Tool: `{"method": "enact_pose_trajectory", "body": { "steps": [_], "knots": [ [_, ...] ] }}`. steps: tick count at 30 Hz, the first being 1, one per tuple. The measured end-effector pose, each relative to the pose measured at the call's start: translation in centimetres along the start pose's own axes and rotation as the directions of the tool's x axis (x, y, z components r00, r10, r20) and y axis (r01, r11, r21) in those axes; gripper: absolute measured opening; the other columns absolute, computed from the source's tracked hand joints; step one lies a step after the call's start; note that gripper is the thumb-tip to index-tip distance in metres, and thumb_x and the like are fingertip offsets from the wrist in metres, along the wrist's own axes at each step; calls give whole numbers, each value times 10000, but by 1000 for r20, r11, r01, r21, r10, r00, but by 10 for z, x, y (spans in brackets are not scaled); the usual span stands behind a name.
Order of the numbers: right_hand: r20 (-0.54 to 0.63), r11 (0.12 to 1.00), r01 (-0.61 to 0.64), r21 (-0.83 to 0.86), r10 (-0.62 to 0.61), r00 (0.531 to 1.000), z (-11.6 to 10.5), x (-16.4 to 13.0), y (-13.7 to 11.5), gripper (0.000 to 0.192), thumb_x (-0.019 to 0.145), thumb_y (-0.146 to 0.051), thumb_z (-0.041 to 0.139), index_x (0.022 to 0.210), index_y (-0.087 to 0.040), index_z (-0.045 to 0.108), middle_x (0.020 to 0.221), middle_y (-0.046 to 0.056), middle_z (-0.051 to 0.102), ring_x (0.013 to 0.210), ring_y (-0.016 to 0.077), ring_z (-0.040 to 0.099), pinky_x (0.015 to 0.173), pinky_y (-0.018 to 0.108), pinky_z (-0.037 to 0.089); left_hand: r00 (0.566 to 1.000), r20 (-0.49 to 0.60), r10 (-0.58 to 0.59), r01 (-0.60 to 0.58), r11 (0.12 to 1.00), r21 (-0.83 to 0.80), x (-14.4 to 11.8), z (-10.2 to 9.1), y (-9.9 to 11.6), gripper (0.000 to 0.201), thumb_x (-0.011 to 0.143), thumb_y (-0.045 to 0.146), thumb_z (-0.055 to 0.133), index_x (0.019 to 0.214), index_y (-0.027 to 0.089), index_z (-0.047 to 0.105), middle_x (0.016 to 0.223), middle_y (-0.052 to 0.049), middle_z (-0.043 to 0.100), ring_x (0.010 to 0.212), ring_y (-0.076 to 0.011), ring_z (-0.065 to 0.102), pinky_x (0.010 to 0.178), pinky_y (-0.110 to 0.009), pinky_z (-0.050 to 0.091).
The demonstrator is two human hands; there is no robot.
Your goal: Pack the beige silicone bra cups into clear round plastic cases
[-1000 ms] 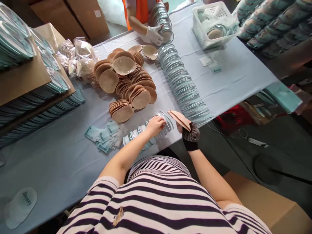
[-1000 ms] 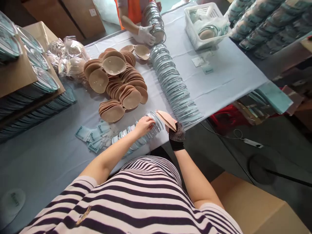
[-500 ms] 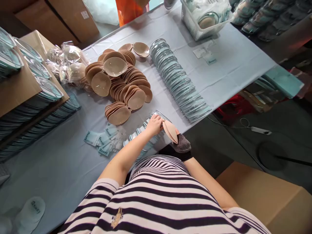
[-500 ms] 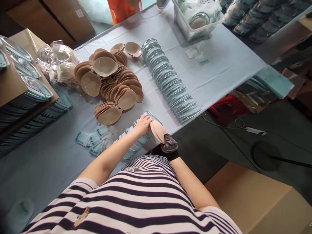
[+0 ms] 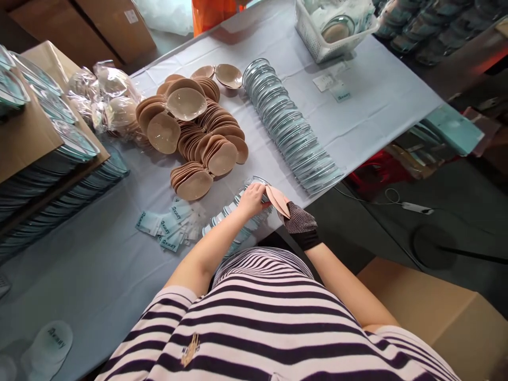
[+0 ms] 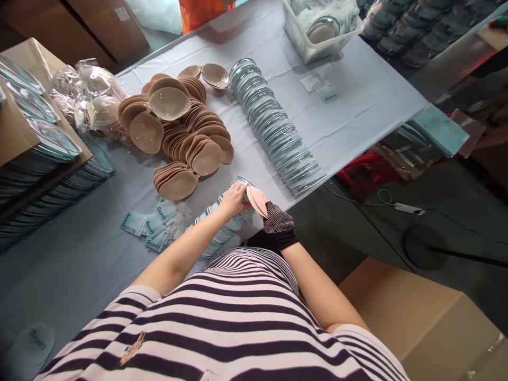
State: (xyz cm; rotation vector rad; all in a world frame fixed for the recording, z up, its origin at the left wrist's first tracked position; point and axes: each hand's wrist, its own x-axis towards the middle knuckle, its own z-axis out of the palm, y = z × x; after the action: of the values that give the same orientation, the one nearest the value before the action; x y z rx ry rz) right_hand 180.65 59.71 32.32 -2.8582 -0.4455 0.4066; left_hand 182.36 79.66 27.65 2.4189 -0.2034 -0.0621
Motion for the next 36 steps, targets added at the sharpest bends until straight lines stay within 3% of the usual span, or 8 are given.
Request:
{"method": "enact_pose_trajectory", "body": {
  "steps": [8,11,15,18,22,28,32,36],
  "knots": [
    [30,999,-48,20,47,998,32,-18,7,593,948,-328,453,1517,-185,372,1308,129,652,1014,273,682,796,329,501,994,-37,-104,107,992,60,-3,2,-4,295,713,277,787,972,228,653,1199,-121,526,1225,-310,473,964,-400,488],
    [109,999,-44,-25,47,993,18,-12,0,573,944,-329,468,1499,-217,389,1200,124,705,932,269,703,749,330,500,993,-13,-121,121,992,-24,-3,4,-4,477,660,230,818,1096,218,625,1342,-143,485,1240,-326,510,990,-418,484],
    [283,997,-25,-78,47,958,-15,21,-14,410,946,-332,474,1331,-206,541,1026,138,746,887,269,716,735,328,492,994,41,-100,105,980,-170,-3,6,0,913,603,219,854,1413,283,440,1587,-139,280,1353,-357,458,1040,-441,451],
    [346,999,19,-41,-4,938,-31,43,-24,384,947,-359,475,1279,-180,543,997,155,745,910,267,716,741,318,491,996,49,-71,81,966,-247,-3,8,2,1058,571,217,874,1494,276,361,1581,-158,324,1438,-362,355,1148,-479,333],
    [320,1000,8,-17,-2,948,-24,50,-32,430,939,-363,495,1315,-154,494,1068,165,733,947,271,713,745,301,490,991,36,-128,133,963,-235,-3,8,3,1118,517,211,896,1503,228,369,1554,-187,377,1470,-408,278,1205,-578,143],
    [216,989,136,51,-144,966,6,48,-8,439,933,-336,523,1334,-159,497,1255,146,677,1045,259,684,790,282,483,992,63,-111,121,971,-206,-5,6,3,1127,555,256,870,1534,199,315,1566,-195,360,1462,-391,300,1198,-536,193],
    [158,999,43,-24,-39,987,8,33,8,421,928,-405,542,1264,-153,561,1191,138,703,992,265,689,768,286,479,987,83,-139,153,968,-201,-8,5,4,1081,581,288,857,1525,261,330,1577,-157,357,1460,-373,312,1212,-559,122],
    [138,997,10,-82,2,990,5,19,9,327,968,-300,449,1213,-162,615,1156,130,710,971,247,685,744,276,462,980,81,-184,195,967,-164,-7,4,6,982,624,418,846,1485,254,403,1557,-175,385,1450,-397,317,1204,-589,100]
  ]
}}
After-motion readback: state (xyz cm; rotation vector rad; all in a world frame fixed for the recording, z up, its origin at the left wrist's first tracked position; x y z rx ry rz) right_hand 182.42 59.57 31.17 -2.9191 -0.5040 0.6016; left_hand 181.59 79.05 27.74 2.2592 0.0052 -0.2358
